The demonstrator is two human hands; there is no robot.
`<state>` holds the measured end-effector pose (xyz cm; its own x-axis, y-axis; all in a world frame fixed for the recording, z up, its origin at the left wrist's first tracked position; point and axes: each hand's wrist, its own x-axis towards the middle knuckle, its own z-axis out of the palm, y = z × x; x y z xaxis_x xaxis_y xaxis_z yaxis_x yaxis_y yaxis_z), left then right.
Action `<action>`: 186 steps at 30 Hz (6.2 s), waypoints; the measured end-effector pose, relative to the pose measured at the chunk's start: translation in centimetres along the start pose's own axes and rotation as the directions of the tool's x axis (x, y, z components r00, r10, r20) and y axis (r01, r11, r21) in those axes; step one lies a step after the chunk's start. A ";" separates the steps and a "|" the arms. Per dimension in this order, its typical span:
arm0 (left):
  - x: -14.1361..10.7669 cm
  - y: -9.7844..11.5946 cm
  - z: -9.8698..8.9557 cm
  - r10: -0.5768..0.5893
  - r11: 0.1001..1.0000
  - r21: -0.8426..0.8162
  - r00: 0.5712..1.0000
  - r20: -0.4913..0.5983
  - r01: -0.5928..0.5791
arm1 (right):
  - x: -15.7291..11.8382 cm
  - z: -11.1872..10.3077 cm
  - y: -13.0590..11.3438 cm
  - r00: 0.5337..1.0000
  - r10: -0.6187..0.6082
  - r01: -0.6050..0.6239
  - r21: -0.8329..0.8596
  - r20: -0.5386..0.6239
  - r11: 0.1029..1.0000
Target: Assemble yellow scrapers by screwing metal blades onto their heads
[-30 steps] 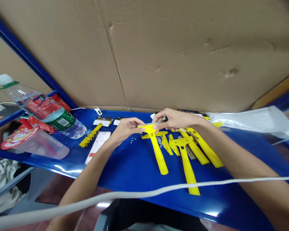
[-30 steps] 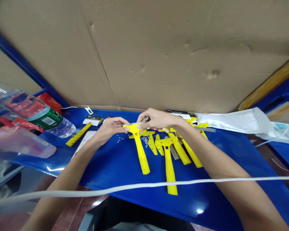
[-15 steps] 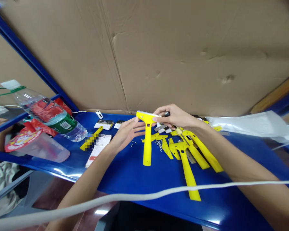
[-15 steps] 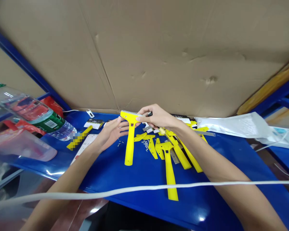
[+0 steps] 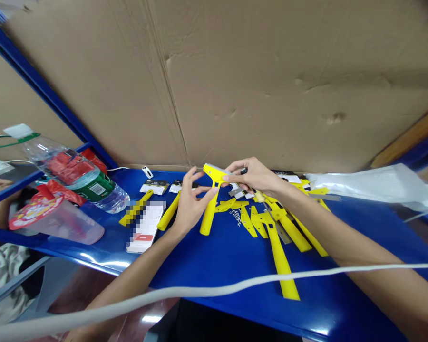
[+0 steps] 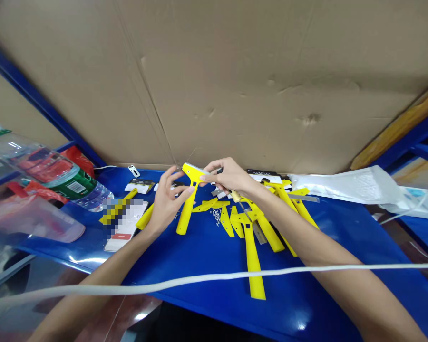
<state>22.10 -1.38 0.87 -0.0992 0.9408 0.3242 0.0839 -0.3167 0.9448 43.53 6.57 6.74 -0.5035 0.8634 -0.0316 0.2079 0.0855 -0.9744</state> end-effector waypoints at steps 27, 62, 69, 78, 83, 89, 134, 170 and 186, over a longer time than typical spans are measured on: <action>-0.7 1.3 0.0 0.210 0.889 0.373 0.960 0.183 -0.266 | -1.8 2.4 -2.6 0.997 -0.052 0.052 0.010 -0.059 0.999; 1.1 4.6 -3.9 -0.111 0.695 -0.692 0.980 0.166 0.196 | 2.6 9.4 2.9 0.868 -0.043 0.438 -0.720 0.495 0.538; 1.3 3.1 -3.0 -0.231 0.592 -0.741 0.948 0.220 0.316 | -1.1 5.2 -1.9 0.845 -0.163 0.507 -0.667 0.509 0.547; 0.3 2.6 -2.1 -0.286 0.560 -0.715 0.907 0.308 0.419 | -4.3 -0.6 -6.7 0.858 -0.510 0.421 -0.493 -0.055 0.761; -0.2 2.5 -1.5 -0.291 0.546 -0.699 0.887 0.359 0.462 | -4.1 -1.2 -6.2 0.815 -0.572 0.437 -0.547 -0.095 0.714; -0.3 2.8 -1.2 -0.276 0.540 -0.711 0.893 0.357 0.451 | -3.4 -0.9 -5.5 0.790 -0.609 0.559 -0.482 0.063 0.675; -13.3 2.2 -5.5 -0.383 0.406 -0.906 0.922 -0.052 0.118 | 4.8 11.2 1.8 0.917 -0.034 0.351 -0.768 0.396 0.536; -2.4 3.5 1.9 -0.407 0.525 -0.583 0.785 0.467 0.619 | -2.5 -0.1 -5.0 0.888 -0.422 0.453 -0.511 0.184 0.730; -2.5 0.8 0.7 -0.510 0.212 -0.667 0.663 0.548 0.714 | 0.6 1.4 -0.8 0.898 -0.347 0.439 -0.548 0.270 0.712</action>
<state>23.15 -3.91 0.77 0.4347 0.8517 -0.2928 -0.7143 0.5241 0.4638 41.91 6.35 7.17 -0.7506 0.6119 0.2493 0.3866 0.7127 -0.5854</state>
